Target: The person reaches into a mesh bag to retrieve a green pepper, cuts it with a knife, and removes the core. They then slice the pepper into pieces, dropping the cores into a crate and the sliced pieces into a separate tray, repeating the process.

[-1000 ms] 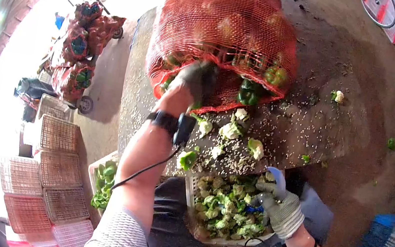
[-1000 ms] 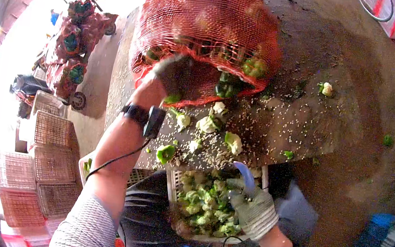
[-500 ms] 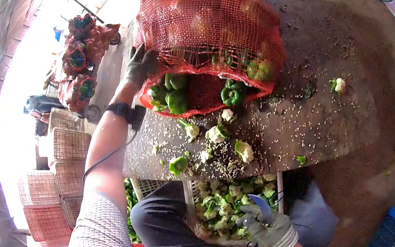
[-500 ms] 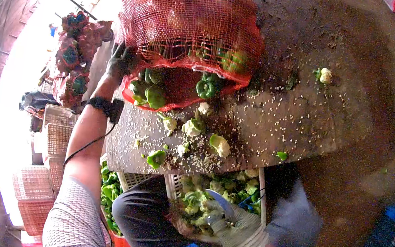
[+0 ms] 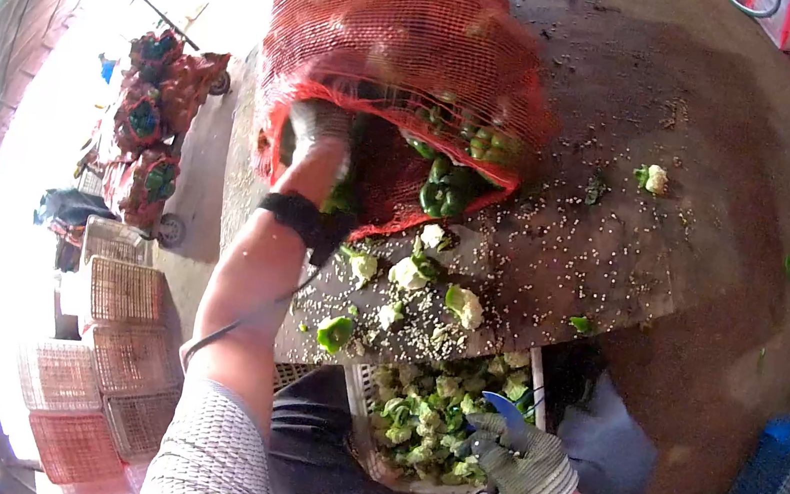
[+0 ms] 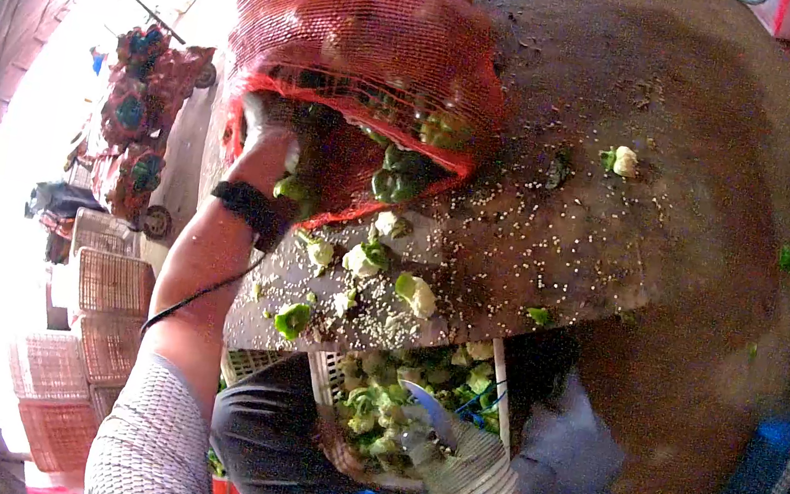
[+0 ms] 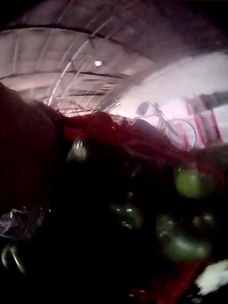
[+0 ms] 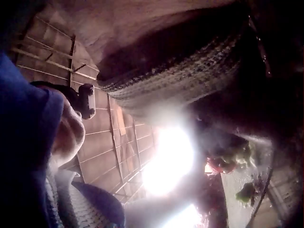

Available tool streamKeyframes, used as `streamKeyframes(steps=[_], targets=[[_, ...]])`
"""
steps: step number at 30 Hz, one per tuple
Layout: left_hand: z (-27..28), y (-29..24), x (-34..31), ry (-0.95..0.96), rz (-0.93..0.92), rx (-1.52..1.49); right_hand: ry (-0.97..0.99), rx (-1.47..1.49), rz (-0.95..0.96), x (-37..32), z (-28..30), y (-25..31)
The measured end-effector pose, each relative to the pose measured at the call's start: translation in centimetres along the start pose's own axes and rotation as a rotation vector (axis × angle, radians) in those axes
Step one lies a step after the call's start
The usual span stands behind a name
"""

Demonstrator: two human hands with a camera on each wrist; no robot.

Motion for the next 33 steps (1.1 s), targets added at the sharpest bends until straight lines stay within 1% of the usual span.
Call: streamKeyframes(steps=[1, 3, 4, 6, 7, 10, 11, 13, 14, 15, 16, 18, 19, 20, 21, 22, 23, 24, 25, 26, 27, 28, 29, 30, 32, 33], targets=[[0.4, 0.7, 1.8, 0.079, 0.07, 0.111, -0.008, 0.008, 0.019, 0.1, 0.1, 0.2], [1.0, 1.3, 3.4, 0.549, 0.253, 0.357, -0.008, 0.019, 0.051, 0.4, 0.1, 0.2], [-0.1, 2.1, 3.6, 0.641, 0.284, 0.385, 0.009, 0.004, 0.078, 0.5, -0.2, -0.1], [-1.9, 3.6, 4.1, 0.649, 0.282, 0.328, 0.051, -0.035, 0.121, 0.7, -0.9, -1.1], [-2.7, 4.0, 4.2, 0.636, 0.269, 0.284, 0.13, -0.187, 0.151, 0.7, -0.7, -0.3], [-3.7, 3.9, 2.7, 0.591, 0.197, 0.116, 0.112, -0.185, 0.097, 0.9, -0.9, -0.9], [-3.5, 3.5, 1.7, 0.563, 0.162, 0.052, 0.118, -0.256, 0.068, 1.0, -0.9, -0.3], [-3.2, 1.7, -2.4, 0.561, 0.052, -0.171, 0.142, -0.188, 0.106, 1.3, -1.3, -0.5], [-3.2, 0.3, -5.1, 0.592, -0.021, -0.307, 0.147, -0.151, 0.122, 1.3, -1.7, -0.6], [-2.7, -1.7, -7.3, 0.601, -0.064, -0.328, 0.094, 0.138, -0.017, 1.2, -2.4, -0.3], [-2.0, -3.9, -8.7, 0.597, -0.077, -0.314, 0.071, 0.079, 0.079, 1.3, -2.6, 0.0], [-1.2, -6.4, -9.6, 0.582, -0.035, -0.311, 0.036, -0.058, 0.265, 1.5, -2.9, 0.3], [-1.0, -6.8, -9.3, 0.578, 0.008, -0.339, 0.105, -0.102, 0.141, 1.1, -3.4, -0.4], [-1.3, -6.5, -8.8, 0.574, 0.055, -0.384, 0.134, -0.02, 0.016, 0.5, -4.2, -1.8], [-1.6, -5.9, -8.2, 0.571, 0.101, -0.472, 0.105, 0.002, 0.086, 0.5, -4.6, -1.2], [-3.0, -4.9, -7.8, 0.509, 0.118, -0.611, 0.074, 0.02, 0.172, 0.8, -4.7, -0.1], [-4.3, -3.9, -7.4, 0.446, 0.125, -0.747, 0.103, -0.047, 0.131, 1.1, -4.9, 0.0], [-3.5, -3.9, -7.2, 0.452, 0.043, -0.556, 0.131, -0.117, 0.088, 1.1, -5.0, -0.1], [-2.3, -2.8, -7.9, 0.462, 0.076, -0.613, 0.108, -0.169, 0.201, 1.4, -5.2, 0.4], [0.1, -2.3, -8.4, 0.47, 0.109, -0.67, 0.155, -0.266, 0.165, 1.9, -5.3, -0.3], [2.6, -1.8, -8.9, 0.477, 0.143, -0.728, 0.119, -0.208, 0.178, 1.8, -5.0, 0.1], [5.4, -0.3, -10.7, 0.505, 0.326, -1.033, 0.087, -0.144, 0.191, 1.6, -4.9, 0.4], [9.9, -0.2, -13.1, 0.518, 0.501, -1.373, 0.075, -0.214, 0.259, 1.5, -4.8, 0.8], [13.3, -0.1, -16.2, 0.51, 0.689, -1.713, 0.064, -0.222, 0.291, 1.4, -4.9, 0.9], [15.5, 0.5, -21.6, 0.676, 0.719, -1.866, 0.091, -0.342, 0.225, 1.5, -5.2, -1.5], [17.0, 0.7, -24.2, 0.696, 0.811, -1.875, 0.014, -0.291, 0.282, 1.6, -5.6, -0.3]])
Point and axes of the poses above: each hand's wrist, its own x-axis towards the middle knuckle, its own z-axis out of the back of the hand, y = z × x, the point moved 8 cm from there along x, towards the middle knuckle, and after that the axes turned 14 degrees about z, right-handed, at the moved point
